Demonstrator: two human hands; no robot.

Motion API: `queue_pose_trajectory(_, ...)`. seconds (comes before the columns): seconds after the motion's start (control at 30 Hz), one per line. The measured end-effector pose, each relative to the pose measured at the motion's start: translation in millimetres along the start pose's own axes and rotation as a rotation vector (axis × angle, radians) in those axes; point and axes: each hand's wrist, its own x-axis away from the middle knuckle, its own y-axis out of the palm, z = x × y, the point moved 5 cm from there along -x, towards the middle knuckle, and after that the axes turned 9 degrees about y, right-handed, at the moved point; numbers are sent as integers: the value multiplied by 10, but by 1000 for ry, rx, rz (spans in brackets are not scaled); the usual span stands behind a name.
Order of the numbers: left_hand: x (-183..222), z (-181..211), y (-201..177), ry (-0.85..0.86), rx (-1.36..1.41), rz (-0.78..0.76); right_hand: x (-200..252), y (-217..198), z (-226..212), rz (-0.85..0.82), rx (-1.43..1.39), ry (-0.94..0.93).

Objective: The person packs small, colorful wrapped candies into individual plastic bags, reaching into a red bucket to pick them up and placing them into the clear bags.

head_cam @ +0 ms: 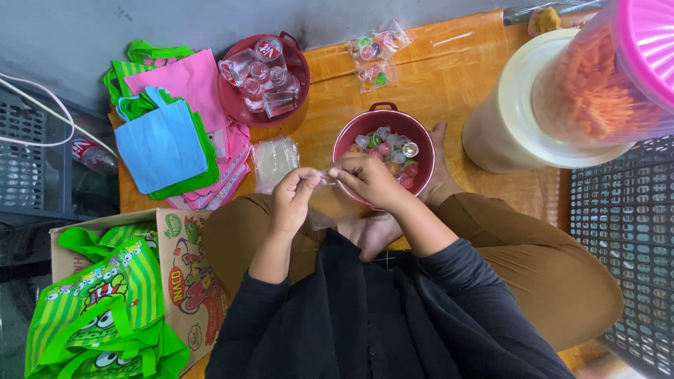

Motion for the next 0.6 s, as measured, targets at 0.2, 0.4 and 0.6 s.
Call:
queue_pose_trajectory(0.2, 6, -258, 45, -8, 80, 11, 26, -84, -341, -4, 54, -90)
queue_pose_trajectory(0.4, 18, -430, -28, 33, 21, 6, 13, 36, -133, -53, 24, 84)
queue_pose_trajectory(0.6, -22, -281, -33, 19, 138, -77, -22, -182, -220, -24, 31, 43)
